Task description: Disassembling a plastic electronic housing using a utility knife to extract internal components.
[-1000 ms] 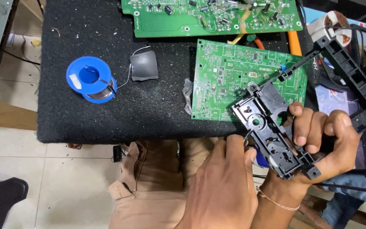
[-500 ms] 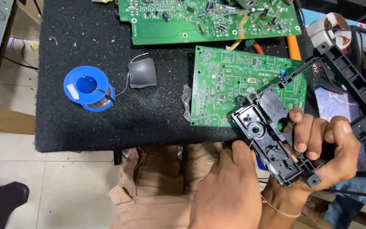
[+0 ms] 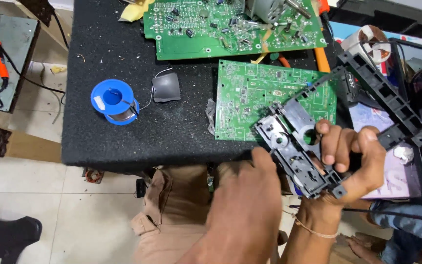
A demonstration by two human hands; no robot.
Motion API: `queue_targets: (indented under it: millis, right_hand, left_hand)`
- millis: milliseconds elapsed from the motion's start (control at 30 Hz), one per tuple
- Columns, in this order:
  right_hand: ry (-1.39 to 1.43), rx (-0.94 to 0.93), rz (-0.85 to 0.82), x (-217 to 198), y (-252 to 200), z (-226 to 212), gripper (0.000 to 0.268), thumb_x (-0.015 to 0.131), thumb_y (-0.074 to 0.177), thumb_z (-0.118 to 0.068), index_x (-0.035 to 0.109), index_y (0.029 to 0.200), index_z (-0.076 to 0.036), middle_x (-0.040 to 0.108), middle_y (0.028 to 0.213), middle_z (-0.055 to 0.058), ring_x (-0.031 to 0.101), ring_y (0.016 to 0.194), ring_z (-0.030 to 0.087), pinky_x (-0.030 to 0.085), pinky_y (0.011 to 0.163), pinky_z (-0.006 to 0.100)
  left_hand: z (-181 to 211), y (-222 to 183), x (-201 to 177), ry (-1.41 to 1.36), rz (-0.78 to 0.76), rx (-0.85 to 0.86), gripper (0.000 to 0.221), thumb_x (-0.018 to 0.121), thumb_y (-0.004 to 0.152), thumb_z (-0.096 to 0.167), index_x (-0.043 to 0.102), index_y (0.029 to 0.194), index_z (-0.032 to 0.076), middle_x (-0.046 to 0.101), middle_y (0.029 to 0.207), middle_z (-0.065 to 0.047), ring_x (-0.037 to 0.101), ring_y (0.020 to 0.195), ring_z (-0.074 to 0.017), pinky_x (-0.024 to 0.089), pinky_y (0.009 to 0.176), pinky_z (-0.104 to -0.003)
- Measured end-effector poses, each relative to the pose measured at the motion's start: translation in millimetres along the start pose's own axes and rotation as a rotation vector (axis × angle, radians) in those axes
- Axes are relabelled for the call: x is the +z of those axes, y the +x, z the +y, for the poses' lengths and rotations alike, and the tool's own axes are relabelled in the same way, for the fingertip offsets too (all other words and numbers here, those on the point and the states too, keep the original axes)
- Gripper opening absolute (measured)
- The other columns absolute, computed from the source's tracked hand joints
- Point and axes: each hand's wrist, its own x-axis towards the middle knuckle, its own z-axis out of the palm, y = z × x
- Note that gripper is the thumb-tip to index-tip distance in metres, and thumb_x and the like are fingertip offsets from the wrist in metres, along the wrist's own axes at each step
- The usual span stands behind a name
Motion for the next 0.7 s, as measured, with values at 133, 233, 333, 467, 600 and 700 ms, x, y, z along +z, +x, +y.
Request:
queue_targets:
  millis: [133, 233, 333, 467, 600, 700]
  right_hand:
    - [0.0, -0.004, -0.009, -5.1, 2.7, -2.6, 0.031, 0.052, 0.095, -0.017, 0.042, 0.067, -0.02, 0.024, 0.048, -0.006, 0.03, 0.049, 0.009, 0.046, 0.089, 0.03]
    - [0.031, 0.004, -0.034, -8.1, 4.1, -1.6, 0.031, 0.052, 0.097, -0.017, 0.043, 0.068, -0.02, 0.025, 0.048, -0.006, 0.031, 0.05, 0.009, 0.046, 0.089, 0.029]
    - [0.021, 0.008, -0.02, -4.5, 3.8, -3.2, 0.036, 0.052, 0.096, -0.017, 0.034, 0.064, -0.02, 0.024, 0.046, -0.006, 0.03, 0.049, 0.009, 0.045, 0.088, 0.03]
    - [-0.008, 0.018, -0.043, -6.7, 4.2, -3.0, 0.033, 0.052, 0.097, -0.019, 0.04, 0.066, -0.021, 0.026, 0.047, -0.007, 0.032, 0.05, 0.008, 0.044, 0.09, 0.029]
    - [-0.018, 0.014, -0.028, -4.3, 5.0, -4.0, 0.031, 0.052, 0.096, -0.019, 0.04, 0.067, -0.021, 0.026, 0.048, -0.007, 0.03, 0.05, 0.008, 0.042, 0.09, 0.029]
    - [-0.055, 0.012, -0.045, -5.4, 4.6, -3.2, 0.031, 0.052, 0.097, -0.021, 0.04, 0.068, -0.021, 0.027, 0.048, -0.008, 0.031, 0.051, 0.008, 0.041, 0.09, 0.029]
  left_hand:
    - [-20.6, -11.8, -26.5, -0.155, -0.04, -0.22, 0.031, 0.019, 0.115, 0.033, 0.042, 0.125, 0.014, 0.066, 0.114, -0.017, 0.069, 0.096, -0.0423, 0.052, 0.079, -0.058]
    - [-30.5, -21.6, -8.2, -0.16, -0.086, -0.226, 0.03, 0.027, 0.111, 0.05, 0.04, 0.111, 0.023, 0.067, 0.1, -0.018, 0.067, 0.093, -0.0503, 0.049, 0.078, -0.066]
    - [-35.1, -20.1, 13.2, -0.111, -0.043, -0.113, 0.03, 0.03, 0.114, 0.047, 0.037, 0.105, 0.02, 0.065, 0.087, -0.013, 0.069, 0.073, -0.0419, 0.054, 0.065, -0.06]
    - [-23.9, -11.7, 7.0, -0.139, -0.126, -0.071, 0.028, 0.025, 0.115, 0.044, 0.038, 0.111, 0.02, 0.065, 0.098, -0.01, 0.069, 0.077, -0.0333, 0.057, 0.07, -0.054]
    - [-25.0, -2.0, 11.9, -0.067, -0.025, 0.011, 0.029, 0.032, 0.114, 0.046, 0.038, 0.109, 0.018, 0.061, 0.098, -0.019, 0.061, 0.077, -0.0562, 0.046, 0.06, -0.07]
    - [-20.6, 0.6, 13.4, -0.039, -0.029, 0.022, 0.026, 0.032, 0.116, 0.043, 0.038, 0.109, 0.018, 0.059, 0.098, -0.014, 0.063, 0.077, -0.0441, 0.051, 0.061, -0.061]
